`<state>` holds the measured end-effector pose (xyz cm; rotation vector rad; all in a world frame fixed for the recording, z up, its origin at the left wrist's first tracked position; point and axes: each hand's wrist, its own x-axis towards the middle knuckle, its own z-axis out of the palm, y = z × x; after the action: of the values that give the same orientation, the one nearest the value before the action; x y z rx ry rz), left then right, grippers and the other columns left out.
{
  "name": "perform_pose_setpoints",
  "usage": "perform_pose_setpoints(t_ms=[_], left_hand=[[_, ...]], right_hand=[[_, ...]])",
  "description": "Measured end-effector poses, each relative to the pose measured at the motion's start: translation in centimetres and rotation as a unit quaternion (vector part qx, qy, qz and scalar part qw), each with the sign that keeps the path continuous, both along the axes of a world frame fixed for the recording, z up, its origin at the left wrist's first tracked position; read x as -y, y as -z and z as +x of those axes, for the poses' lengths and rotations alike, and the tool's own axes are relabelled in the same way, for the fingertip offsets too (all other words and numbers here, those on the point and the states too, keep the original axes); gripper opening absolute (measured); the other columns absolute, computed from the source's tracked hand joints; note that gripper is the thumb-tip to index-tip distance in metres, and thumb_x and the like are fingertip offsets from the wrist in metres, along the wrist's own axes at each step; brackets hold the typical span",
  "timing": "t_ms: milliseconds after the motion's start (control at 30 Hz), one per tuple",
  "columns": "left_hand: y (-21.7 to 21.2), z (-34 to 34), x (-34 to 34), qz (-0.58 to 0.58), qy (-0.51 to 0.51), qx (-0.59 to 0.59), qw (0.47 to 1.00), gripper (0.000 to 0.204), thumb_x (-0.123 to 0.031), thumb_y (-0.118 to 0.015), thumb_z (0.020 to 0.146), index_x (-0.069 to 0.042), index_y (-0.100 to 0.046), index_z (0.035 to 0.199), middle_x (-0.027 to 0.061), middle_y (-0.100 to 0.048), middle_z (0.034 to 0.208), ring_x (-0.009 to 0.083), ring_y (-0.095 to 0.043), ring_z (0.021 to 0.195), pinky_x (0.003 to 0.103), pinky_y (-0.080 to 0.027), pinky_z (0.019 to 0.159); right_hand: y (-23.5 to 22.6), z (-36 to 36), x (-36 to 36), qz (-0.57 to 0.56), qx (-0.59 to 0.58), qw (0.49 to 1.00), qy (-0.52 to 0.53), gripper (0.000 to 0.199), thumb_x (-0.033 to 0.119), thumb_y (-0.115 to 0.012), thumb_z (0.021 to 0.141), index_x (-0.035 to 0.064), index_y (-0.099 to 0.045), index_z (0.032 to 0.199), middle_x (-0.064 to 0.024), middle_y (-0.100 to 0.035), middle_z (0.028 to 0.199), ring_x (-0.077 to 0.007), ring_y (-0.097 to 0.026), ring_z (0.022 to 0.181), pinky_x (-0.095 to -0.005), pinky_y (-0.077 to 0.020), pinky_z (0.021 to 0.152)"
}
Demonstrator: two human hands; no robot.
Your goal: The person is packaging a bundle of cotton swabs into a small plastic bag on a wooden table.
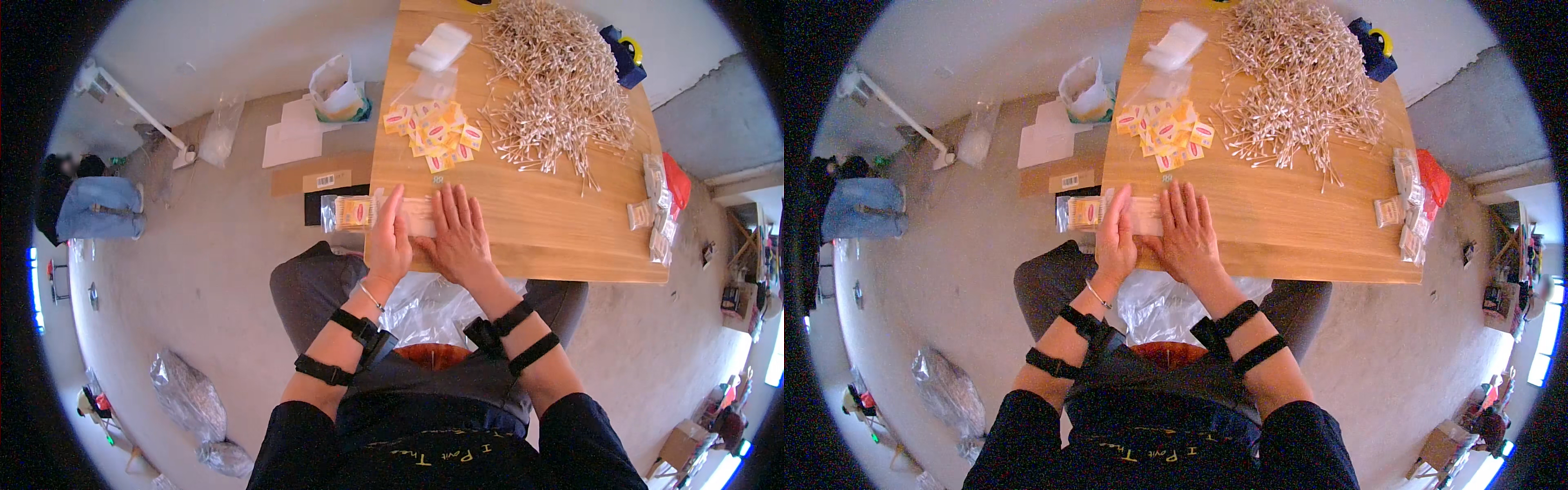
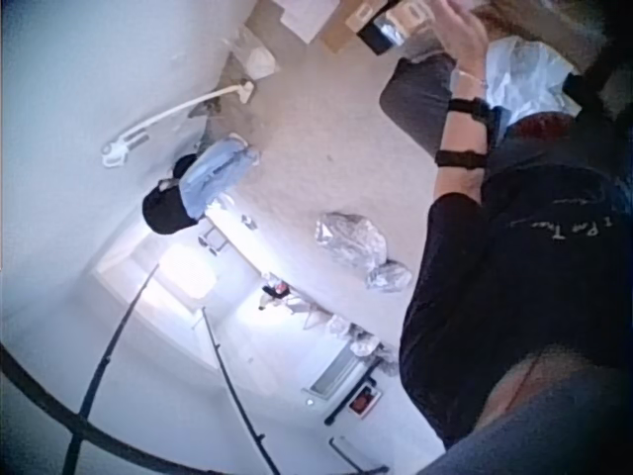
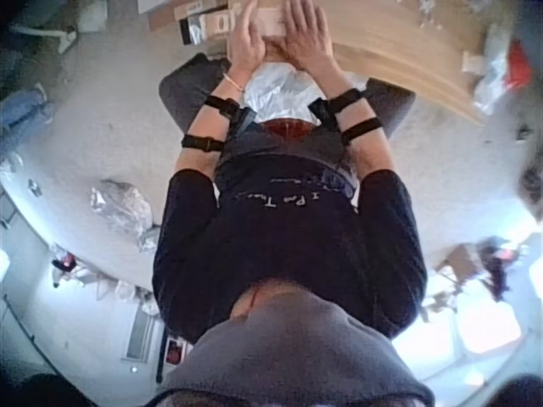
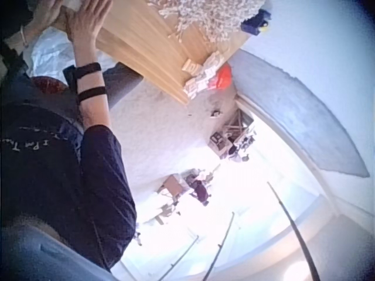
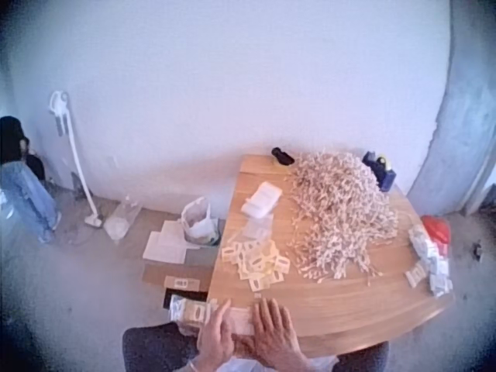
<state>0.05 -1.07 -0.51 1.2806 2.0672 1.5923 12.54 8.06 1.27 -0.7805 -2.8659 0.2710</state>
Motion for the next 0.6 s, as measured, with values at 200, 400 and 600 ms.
perform_pose_setpoints(t_ms=[200,400,600], left_hand=[[-0.5,-0.2,-0.2,0.004,-0.015,0.028,0.999,0.042,-0.020,-0.037,0.102,0.001,-0.042,0.138,0.0221,-0.050,0.137,0.0345,-0.046,0.130,0.038,-0.036,0.106],[-1.7,0.3,-0.7,0.004,-0.004,0.103,0.995,0.046,-0.028,-0.033,0.104,0.000,-0.038,0.141,0.0198,-0.046,0.141,0.0318,-0.042,0.133,0.037,-0.031,0.110],[-1.8,1.9,-1.2,0.023,0.005,0.128,0.991,0.050,-0.032,-0.032,0.105,0.002,-0.037,0.142,0.0194,-0.044,0.143,0.0302,-0.040,0.135,0.036,-0.029,0.111]], right_hand=[[0.2,1.1,1.6,-0.026,0.016,1.000,-0.003,0.076,0.047,-0.048,0.092,-0.0029,-0.028,0.146,-0.0198,-0.024,0.154,-0.0369,-0.018,0.144,-0.0500,-0.0138,0.117],[0.7,1.3,-0.2,-0.159,-0.184,0.966,0.086,0.059,0.019,-0.050,0.094,-0.0036,-0.030,0.144,-0.0219,-0.026,0.153,-0.0373,-0.021,0.143,-0.0481,-0.0137,0.118],[1.1,0.6,-0.7,-0.348,-0.422,0.822,0.159,0.048,-0.001,-0.037,0.094,-0.0061,-0.034,0.142,-0.0184,-0.038,0.145,-0.0269,-0.030,0.139,-0.0344,-0.0204,0.115]])
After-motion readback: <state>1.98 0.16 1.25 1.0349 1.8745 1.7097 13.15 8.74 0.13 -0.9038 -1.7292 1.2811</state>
